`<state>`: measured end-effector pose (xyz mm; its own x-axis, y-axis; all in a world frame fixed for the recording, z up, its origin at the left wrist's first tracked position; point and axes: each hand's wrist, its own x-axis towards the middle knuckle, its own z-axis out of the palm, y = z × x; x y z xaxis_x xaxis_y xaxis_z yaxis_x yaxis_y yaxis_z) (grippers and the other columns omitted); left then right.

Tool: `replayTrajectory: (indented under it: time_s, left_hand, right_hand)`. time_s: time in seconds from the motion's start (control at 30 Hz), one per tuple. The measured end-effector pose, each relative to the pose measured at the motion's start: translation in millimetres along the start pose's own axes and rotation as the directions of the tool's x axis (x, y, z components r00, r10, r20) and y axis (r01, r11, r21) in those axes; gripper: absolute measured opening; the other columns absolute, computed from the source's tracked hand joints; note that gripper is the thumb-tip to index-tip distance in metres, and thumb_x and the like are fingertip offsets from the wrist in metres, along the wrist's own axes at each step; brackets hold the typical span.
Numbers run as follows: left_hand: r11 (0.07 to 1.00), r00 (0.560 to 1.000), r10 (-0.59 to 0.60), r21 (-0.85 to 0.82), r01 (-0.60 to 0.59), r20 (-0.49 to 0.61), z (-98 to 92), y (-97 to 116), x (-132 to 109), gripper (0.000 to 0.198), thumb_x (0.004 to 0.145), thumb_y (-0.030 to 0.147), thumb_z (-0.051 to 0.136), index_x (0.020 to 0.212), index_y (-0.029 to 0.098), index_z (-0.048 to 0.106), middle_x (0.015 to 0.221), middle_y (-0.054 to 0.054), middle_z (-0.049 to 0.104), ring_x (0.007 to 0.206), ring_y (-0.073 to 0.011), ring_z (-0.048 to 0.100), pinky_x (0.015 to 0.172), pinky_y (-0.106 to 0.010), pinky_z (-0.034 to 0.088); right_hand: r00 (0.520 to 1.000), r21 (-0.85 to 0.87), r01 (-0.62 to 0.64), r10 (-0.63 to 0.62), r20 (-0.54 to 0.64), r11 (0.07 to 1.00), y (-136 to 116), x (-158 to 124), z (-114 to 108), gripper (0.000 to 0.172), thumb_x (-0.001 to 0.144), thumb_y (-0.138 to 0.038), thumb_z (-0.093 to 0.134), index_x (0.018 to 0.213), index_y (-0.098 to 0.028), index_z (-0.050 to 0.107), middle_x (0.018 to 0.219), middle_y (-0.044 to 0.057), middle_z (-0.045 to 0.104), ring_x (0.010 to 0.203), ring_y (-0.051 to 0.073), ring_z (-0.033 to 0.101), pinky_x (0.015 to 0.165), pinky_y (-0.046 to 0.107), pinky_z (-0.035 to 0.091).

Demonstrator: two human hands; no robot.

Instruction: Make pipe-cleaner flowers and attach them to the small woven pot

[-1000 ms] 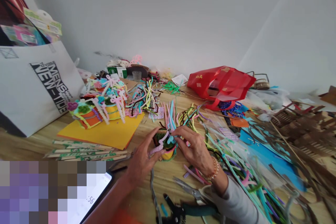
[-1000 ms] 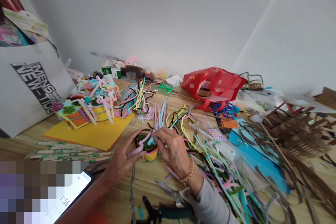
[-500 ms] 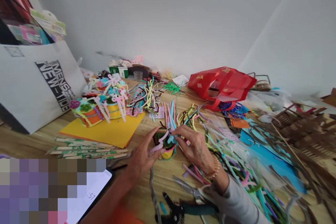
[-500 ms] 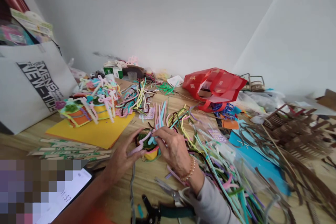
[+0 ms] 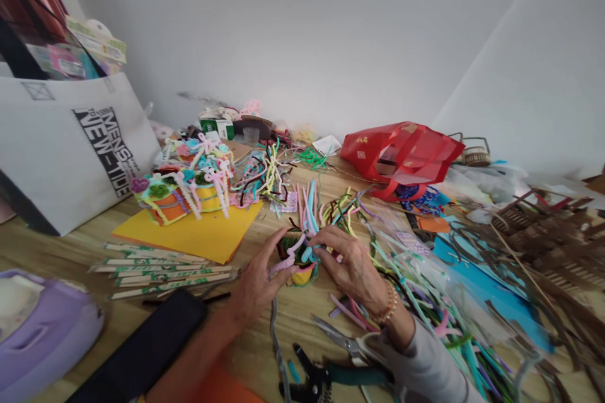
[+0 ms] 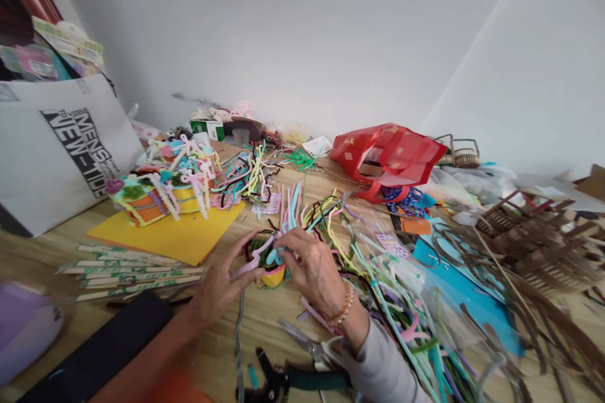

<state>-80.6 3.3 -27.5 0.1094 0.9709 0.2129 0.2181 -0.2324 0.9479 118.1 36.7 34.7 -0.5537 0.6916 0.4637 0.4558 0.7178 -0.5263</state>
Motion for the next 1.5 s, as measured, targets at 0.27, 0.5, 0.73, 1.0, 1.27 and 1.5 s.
replayTrajectory:
  time_s: [0.27,0.5,0.73,1.0,1.27,1.5]
  left_hand:
    - [0.995,0.999,0.051,0.090,-0.051,-0.001,-2.4,-1,1,0.068,0.085,0.041,0.059,0.145,0.024,0.032,0.150,-0.008,0.039,0.136,-0.0266,0.036,0.112,-0.044,0.031]
    - [0.994,0.998,0.065,0.089,-0.065,0.000,-3.6,-2,1,0.064,0.087,0.040,0.057,0.144,0.024,0.034,0.148,-0.008,0.042,0.135,-0.0268,0.039,0.113,-0.043,0.030]
    - [0.994,0.997,0.073,0.077,-0.074,0.015,-3.7,0,0,0.062,0.088,0.040,0.055,0.144,0.024,0.034,0.150,-0.007,0.038,0.137,-0.0270,0.035,0.114,-0.043,0.028]
    - [0.993,0.997,0.081,0.089,-0.082,0.014,-3.3,0,0,0.059,0.088,0.039,0.055,0.143,0.025,0.037,0.149,-0.007,0.040,0.136,-0.0272,0.036,0.115,-0.044,0.026]
    - [0.992,0.998,0.060,0.107,-0.062,0.026,-4.9,1,-1,0.063,0.088,0.040,0.054,0.145,0.025,0.031,0.150,-0.007,0.038,0.137,-0.0265,0.035,0.113,-0.042,0.029]
    - [0.991,0.999,0.053,0.122,-0.053,0.003,-4.9,-1,-1,0.064,0.087,0.040,0.055,0.146,0.027,0.031,0.150,-0.006,0.039,0.134,-0.0274,0.040,0.111,-0.043,0.034]
  right_hand:
    - [0.998,0.033,-0.030,0.028,0.051,0.999,0,0,11,0.017,0.092,-0.014,0.050,0.093,-0.020,0.067,0.089,0.005,0.063,0.080,0.016,0.061,0.074,0.027,0.047]
    - [0.990,0.074,-0.119,0.124,-0.068,0.990,2,-1,16,0.005,0.087,-0.016,0.059,0.085,-0.019,0.063,0.076,0.000,0.065,0.065,0.013,0.059,0.061,0.023,0.044]
    - [0.997,0.074,0.026,-0.021,-0.074,0.997,3,2,17,0.016,0.092,-0.015,0.051,0.092,-0.020,0.066,0.092,0.006,0.061,0.081,0.017,0.060,0.074,0.027,0.049]
    - [0.999,-0.023,0.043,-0.043,-0.001,0.999,1,0,17,0.020,0.094,-0.016,0.048,0.093,-0.020,0.067,0.092,0.006,0.059,0.080,0.016,0.059,0.074,0.026,0.049]
    - [0.996,0.051,0.015,-0.011,-0.087,0.999,2,1,16,0.015,0.090,-0.019,0.056,0.104,-0.020,0.061,0.090,0.005,0.059,0.078,0.016,0.058,0.073,0.028,0.049]
    - [0.999,0.027,-0.005,0.006,-0.043,1.000,1,2,4,0.008,0.091,-0.016,0.054,0.092,-0.020,0.061,0.086,0.003,0.062,0.077,0.015,0.059,0.069,0.026,0.047]
